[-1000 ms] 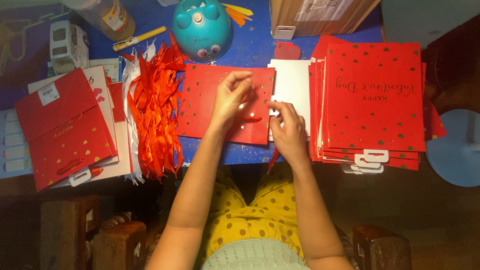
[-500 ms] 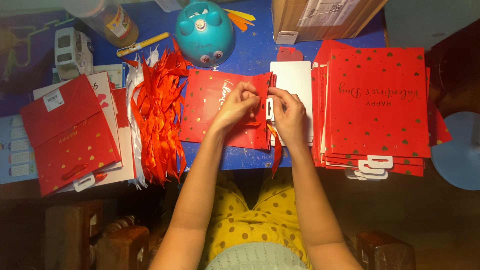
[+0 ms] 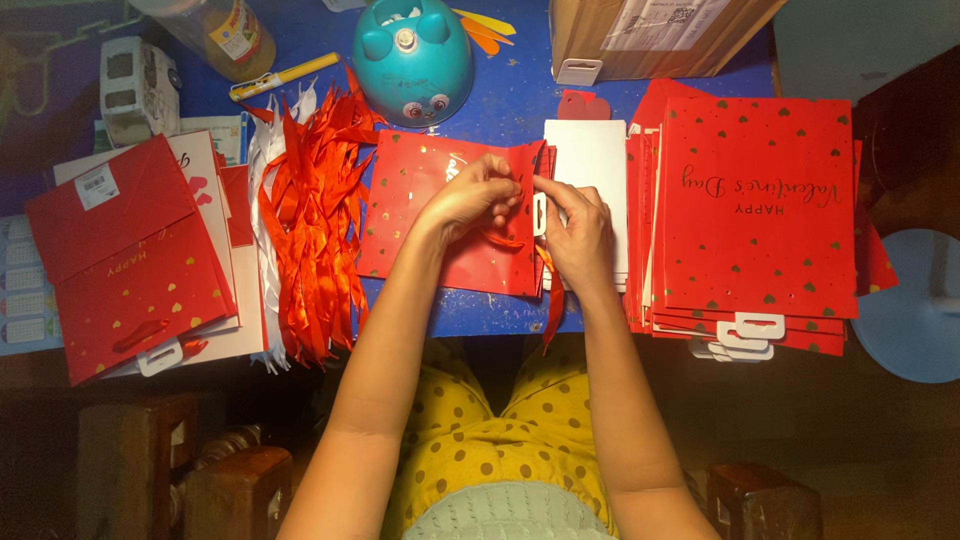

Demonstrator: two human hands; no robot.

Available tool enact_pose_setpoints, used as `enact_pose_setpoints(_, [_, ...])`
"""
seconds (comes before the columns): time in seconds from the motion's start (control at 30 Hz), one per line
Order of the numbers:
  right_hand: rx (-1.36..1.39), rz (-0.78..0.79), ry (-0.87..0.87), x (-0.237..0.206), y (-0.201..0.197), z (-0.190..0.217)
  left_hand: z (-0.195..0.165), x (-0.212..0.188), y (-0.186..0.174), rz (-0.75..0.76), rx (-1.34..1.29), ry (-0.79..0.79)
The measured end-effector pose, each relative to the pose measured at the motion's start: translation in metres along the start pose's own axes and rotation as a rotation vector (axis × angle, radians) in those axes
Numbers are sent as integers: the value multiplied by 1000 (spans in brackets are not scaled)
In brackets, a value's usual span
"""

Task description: The person assembles red Valentine's Day gift bags by inserting white paper inserts, folding the flaps, and tying red ribbons through the handles. The person handles multiple bags one at a time and places the finished bags into a stack.

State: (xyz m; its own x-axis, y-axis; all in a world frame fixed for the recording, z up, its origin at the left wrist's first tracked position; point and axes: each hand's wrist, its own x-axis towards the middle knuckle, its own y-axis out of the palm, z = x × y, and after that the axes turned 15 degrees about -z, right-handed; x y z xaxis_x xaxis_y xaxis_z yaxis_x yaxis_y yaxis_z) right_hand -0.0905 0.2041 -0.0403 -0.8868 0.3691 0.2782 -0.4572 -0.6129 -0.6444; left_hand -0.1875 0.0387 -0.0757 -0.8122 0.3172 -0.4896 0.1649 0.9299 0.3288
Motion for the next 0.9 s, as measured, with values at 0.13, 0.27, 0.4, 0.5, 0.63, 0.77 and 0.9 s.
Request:
enact_pose_setpoints(0.13, [-4,-5,-39,-1,-2,3,1,0,1,-53,-101,-19])
enact_pose_setpoints(0.27, [-37,3,-73,0,-2,5,6,-2,7,-98,-59,44])
enact_pose_setpoints(0.4, [-123,-41,-136,0,2,7,11,-5,15,-128,32,164])
enact_pose_setpoints(0.5, [-136,-76,-129,-2,7,6,14,-10,17,-159,62,199])
enact_pose_setpoints(0.63, [-144,-155,-143,-5,11,3,14,-18,12,-186,20,131])
enact_pose_setpoints(0.77, [-2,-277,-107,-8,10,-4,14,-25,6,-170,-56,142])
enact_pose_setpoints(0.9, [109,-255,52,-8,11,-14,22,-32,8,-162,0,170])
